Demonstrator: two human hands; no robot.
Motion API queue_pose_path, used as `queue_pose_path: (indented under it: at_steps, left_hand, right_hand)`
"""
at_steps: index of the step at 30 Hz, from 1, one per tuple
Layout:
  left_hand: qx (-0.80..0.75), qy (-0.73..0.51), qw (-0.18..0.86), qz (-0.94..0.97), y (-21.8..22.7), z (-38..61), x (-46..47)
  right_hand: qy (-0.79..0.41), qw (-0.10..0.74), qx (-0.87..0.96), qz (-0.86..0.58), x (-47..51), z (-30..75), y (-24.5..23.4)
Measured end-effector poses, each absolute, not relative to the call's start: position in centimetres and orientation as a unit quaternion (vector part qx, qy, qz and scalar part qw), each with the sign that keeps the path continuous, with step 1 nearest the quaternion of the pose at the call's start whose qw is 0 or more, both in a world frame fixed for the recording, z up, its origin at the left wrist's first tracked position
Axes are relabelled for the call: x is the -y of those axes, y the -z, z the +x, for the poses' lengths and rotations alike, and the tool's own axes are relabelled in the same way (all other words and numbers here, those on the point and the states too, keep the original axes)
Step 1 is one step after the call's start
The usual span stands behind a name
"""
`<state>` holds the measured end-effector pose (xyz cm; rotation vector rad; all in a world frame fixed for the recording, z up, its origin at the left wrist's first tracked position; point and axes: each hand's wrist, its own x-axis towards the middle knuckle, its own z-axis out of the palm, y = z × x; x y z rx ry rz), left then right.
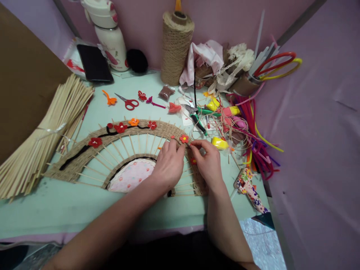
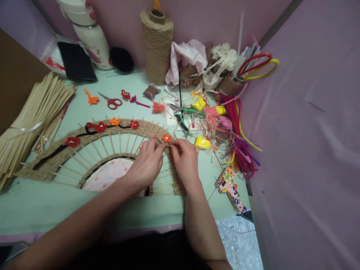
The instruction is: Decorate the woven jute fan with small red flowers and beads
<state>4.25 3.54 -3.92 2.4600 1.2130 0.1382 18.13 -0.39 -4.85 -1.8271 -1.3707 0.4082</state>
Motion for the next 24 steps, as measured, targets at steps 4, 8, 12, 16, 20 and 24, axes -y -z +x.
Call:
queue_pose_path:
  at_steps: [4,8,12,16,20,24]
  left_hand:
    - [-0.428,-0.063,0.187,0.882,4.2,4.0,-3.5]
    - [-0.421,-0.067,0.171,0.888,4.1,3.8,-3.5]
    - [-0.423,-0.071,0.176,0.886,3.8,3.5,-3.4]
    - [-0.432,-0.055,0.161,0.885,3.9,3.3,-3.4]
    - [-0.434,-0.05,0.156,0.886,4.0,3.3,-3.4]
    - [-0.436,-0.052,0.158,0.885,3.9,3.2,-3.4]
  right_hand:
    - [-0.139,0.367,0.561,-0.729,0.3,18.0,4.6]
    - [-0.117,0.349,0.568,-0.736,0.4,17.9,4.6]
    - [-0.114,0.345,0.568,-0.738,0.4,17.8,4.7]
    - [-0.1,0.333,0.576,-0.74,0.4,17.6,4.9]
    - [-0.074,0.308,0.587,-0.745,0.1,17.2,5.1]
    - [-0.059,0.287,0.594,-0.749,-0.1,17.0,5.3]
